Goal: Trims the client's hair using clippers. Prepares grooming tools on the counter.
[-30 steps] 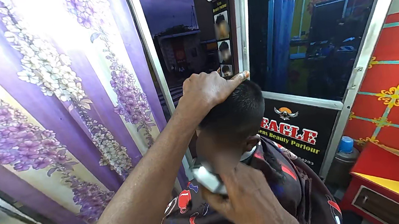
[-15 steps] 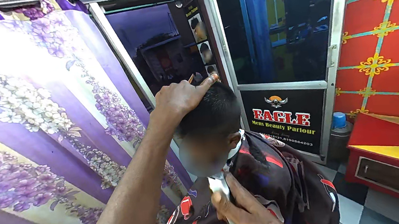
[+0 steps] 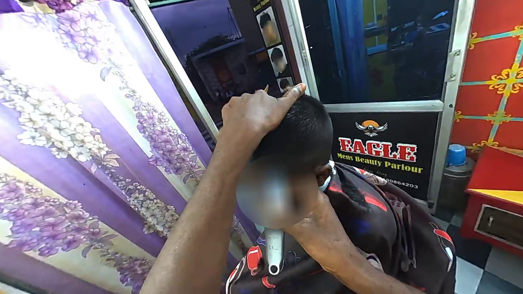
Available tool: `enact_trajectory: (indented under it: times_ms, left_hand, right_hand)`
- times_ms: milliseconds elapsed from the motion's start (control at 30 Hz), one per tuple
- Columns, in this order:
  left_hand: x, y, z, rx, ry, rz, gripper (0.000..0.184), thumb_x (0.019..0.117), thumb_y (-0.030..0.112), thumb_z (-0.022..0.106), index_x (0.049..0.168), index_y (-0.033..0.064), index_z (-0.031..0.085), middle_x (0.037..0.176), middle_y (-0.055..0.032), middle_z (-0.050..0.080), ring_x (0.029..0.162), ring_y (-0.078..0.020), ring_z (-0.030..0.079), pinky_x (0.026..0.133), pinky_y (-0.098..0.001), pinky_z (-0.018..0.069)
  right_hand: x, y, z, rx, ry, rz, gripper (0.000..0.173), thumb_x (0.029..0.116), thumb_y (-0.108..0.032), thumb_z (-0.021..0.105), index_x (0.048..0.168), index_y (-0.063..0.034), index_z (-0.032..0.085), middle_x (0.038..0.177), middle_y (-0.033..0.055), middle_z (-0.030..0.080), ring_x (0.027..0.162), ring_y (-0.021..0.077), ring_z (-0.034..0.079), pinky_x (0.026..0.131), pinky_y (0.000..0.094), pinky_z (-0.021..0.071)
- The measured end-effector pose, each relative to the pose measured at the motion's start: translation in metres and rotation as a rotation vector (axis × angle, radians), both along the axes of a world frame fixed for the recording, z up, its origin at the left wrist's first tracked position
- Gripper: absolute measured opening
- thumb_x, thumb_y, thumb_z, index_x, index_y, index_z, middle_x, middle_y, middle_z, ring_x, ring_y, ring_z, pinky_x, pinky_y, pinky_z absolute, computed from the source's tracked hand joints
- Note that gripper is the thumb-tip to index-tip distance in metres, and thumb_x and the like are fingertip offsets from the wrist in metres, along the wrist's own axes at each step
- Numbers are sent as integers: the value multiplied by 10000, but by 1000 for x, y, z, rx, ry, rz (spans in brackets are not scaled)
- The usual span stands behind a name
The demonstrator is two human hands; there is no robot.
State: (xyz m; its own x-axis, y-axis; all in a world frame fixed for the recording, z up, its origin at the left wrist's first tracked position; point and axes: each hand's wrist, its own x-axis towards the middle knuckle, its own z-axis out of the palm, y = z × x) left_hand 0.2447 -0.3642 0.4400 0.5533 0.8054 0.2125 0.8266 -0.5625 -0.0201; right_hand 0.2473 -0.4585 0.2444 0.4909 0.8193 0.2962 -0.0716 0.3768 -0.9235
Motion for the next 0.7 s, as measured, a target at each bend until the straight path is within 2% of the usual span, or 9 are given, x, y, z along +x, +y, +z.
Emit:
enact_trajectory:
  times_ms: [200, 367, 533, 700]
  left_hand:
    - [-1, -1, 0, 2, -6, -4, 1027, 926, 843, 185, 1114, -23, 703, 1176, -296, 665, 1180, -484, 604, 893, -712, 435]
    - [-1, 2, -3, 12, -24, -14, 1023, 926, 844, 188, 1107, -19, 705, 1175, -294, 666, 1173, -483, 610, 887, -708, 442]
    - [-1, 1, -2, 8, -24, -10, 1012, 929, 842, 197, 1104, -14, 706, 1175, -288, 669, 1172, -474, 614, 885, -699, 448]
    - [0, -2, -1, 3, -26, 10, 1015, 920, 851, 205, 1101, -8, 715, 1187, -278, 670, 1188, -463, 608, 901, -692, 446]
  right_hand:
    - [-3, 5, -2, 29, 14, -27, 460, 820, -309, 871, 1126, -93, 605, 948, 62, 726, 803, 164, 728, 696, 307, 625]
    - [-3, 4, -2, 46, 57, -42, 440, 832, -308, 860, 1118, -82, 614, 943, 89, 717, 732, 175, 705, 627, 303, 601]
    - [-9, 2, -3, 18, 145, 21, 428, 854, -266, 845, 1117, -36, 599, 958, 130, 712, 776, 210, 724, 691, 339, 631]
    - [-19, 8, -4, 89, -11, -48, 464, 840, -253, 859, 1146, -78, 557, 950, 71, 732, 819, 166, 745, 723, 311, 646]
